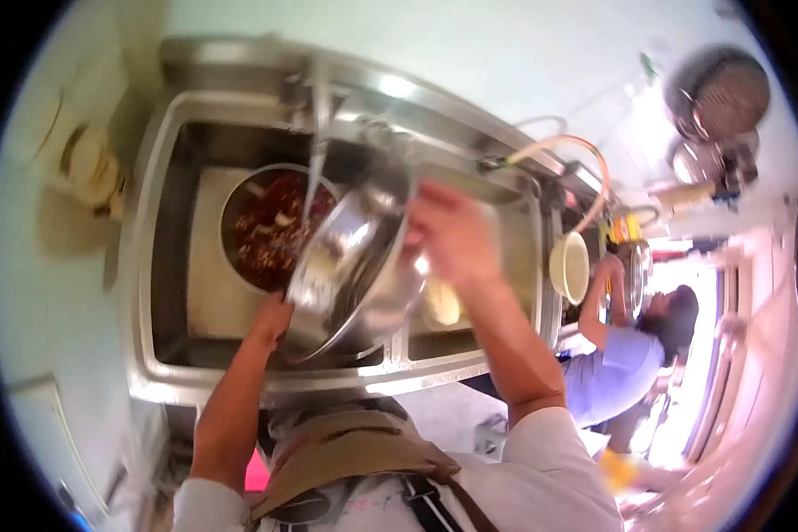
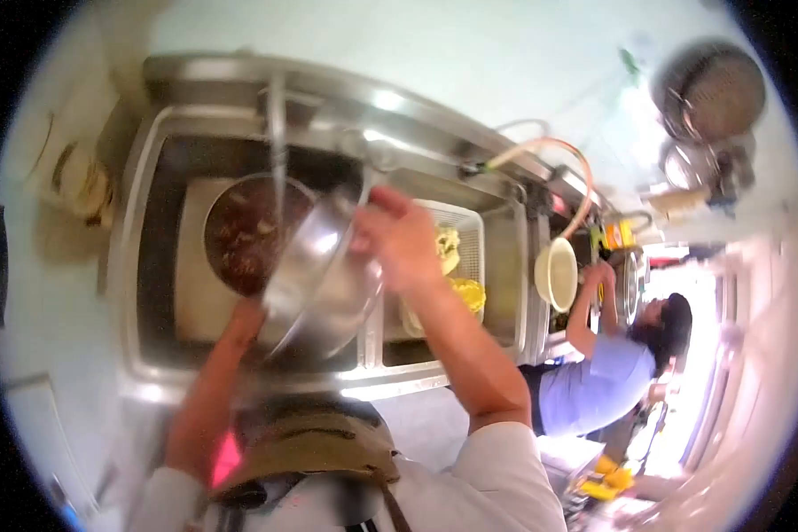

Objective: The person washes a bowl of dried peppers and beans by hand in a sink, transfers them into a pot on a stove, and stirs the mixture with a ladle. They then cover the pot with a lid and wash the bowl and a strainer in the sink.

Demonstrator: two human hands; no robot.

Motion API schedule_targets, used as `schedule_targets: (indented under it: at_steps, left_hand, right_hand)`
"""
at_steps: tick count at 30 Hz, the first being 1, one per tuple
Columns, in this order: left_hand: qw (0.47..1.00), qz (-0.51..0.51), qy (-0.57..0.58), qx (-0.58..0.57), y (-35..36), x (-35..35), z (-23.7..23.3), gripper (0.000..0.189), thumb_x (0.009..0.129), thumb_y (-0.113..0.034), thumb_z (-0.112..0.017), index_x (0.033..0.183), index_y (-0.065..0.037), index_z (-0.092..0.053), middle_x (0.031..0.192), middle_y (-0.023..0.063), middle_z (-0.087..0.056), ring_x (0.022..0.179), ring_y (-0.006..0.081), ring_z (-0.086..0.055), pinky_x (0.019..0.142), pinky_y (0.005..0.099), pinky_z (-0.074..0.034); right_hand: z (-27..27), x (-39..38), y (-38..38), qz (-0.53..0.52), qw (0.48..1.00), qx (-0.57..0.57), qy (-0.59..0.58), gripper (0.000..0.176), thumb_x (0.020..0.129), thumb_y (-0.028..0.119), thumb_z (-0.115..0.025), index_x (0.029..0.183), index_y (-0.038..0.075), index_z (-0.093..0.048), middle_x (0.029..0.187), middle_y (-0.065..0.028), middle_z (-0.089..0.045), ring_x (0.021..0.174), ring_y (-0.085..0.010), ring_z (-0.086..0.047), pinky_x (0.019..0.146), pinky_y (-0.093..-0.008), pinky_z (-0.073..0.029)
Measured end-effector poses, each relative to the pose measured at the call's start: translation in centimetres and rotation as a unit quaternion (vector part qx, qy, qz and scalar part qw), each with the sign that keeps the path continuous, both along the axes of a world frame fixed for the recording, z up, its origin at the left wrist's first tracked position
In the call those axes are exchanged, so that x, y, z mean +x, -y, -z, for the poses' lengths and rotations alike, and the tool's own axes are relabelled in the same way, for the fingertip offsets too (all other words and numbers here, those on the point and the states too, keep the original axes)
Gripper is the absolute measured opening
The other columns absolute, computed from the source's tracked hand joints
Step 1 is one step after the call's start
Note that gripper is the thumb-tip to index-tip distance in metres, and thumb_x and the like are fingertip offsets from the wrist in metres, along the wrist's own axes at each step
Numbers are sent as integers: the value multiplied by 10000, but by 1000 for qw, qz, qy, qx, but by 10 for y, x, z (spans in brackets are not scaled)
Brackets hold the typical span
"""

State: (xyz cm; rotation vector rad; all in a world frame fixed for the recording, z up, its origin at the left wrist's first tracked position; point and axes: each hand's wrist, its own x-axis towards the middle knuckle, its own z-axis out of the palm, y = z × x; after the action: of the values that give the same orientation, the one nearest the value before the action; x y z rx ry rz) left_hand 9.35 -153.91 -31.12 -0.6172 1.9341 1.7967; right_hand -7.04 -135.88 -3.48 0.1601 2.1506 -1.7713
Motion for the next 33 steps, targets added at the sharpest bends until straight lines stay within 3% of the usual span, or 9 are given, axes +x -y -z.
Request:
schedule_targets:
  at_steps: [2,7,10,12,15,19,23,32,33]
  left_hand:
    - [983,128,-3,-129,3,15,22,320,763,-123,-544,1023,46,-620,845,153,-655,777,213,-621,710,346,-485]
    - [1000,11,-12,-22,-2,3,-77,323,744,-90,-510,1018,35,-628,856,117,-662,766,187,-609,709,311,-469]
    - [983,-77,-67,-154,-27,-12,-120,340,743,-58,-490,1045,21,-624,874,99,-663,775,174,-610,721,299,-473]
    - [979,-23,-87,-183,-26,-27,-109,377,747,-35,-479,1096,28,-608,924,104,-661,807,174,-611,759,285,-471]
    - [965,5,-169,-201,-40,-55,-131,368,774,-37,-498,1119,41,-600,949,93,-656,828,160,-604,775,275,-466]
    - [959,-42,-224,-171,-72,-86,-166,332,829,-69,-539,1131,58,-592,960,68,-650,846,126,-586,787,251,-453]
    - [946,-26,-233,-225,-60,-110,-154,297,872,-111,-548,1099,73,-603,965,67,-648,855,117,-576,785,241,-446]
    - [937,-37,-205,-281,-28,-95,-123,300,908,-179,-528,1027,80,-619,915,77,-642,826,130,-558,764,267,-444]
    - [936,-31,-199,-288,-30,-91,-121,303,910,-184,-524,1025,80,-618,906,77,-641,820,131,-556,760,266,-443]
  right_hand:
    - [6,18,-26,47,997,-55,23,410,823,79,-608,1192,-80,-525,977,-98,-614,768,-164,-578,643,-278,-496]
    - [-22,75,-86,199,972,-123,-2,495,799,66,-626,1229,-113,-457,950,-130,-610,762,-164,-613,560,-263,-499]
    - [25,96,-155,203,956,-201,63,346,791,63,-632,1095,-61,-521,846,-96,-595,676,-145,-593,500,-254,-465]
    - [57,119,-190,254,950,-150,102,247,800,92,-628,1002,-35,-563,763,-74,-577,593,-146,-572,447,-266,-442]
    - [128,167,-235,222,925,-155,268,369,832,92,-615,1162,-54,-539,1020,-128,-629,834,-198,-631,697,-316,-526]
    - [128,194,-225,252,887,-270,278,324,807,38,-581,1115,-58,-548,945,-133,-625,766,-205,-636,617,-317,-534]
    - [184,209,-227,239,883,-271,299,286,778,6,-581,1054,-70,-574,904,-137,-623,769,-225,-631,652,-335,-523]
    - [181,193,-202,248,896,-246,274,261,728,7,-609,955,-122,-599,892,-150,-640,829,-240,-627,686,-341,-516]
    - [163,192,-206,196,938,-183,218,242,719,8,-608,949,-70,-613,874,-160,-638,825,-275,-624,701,-349,-513]
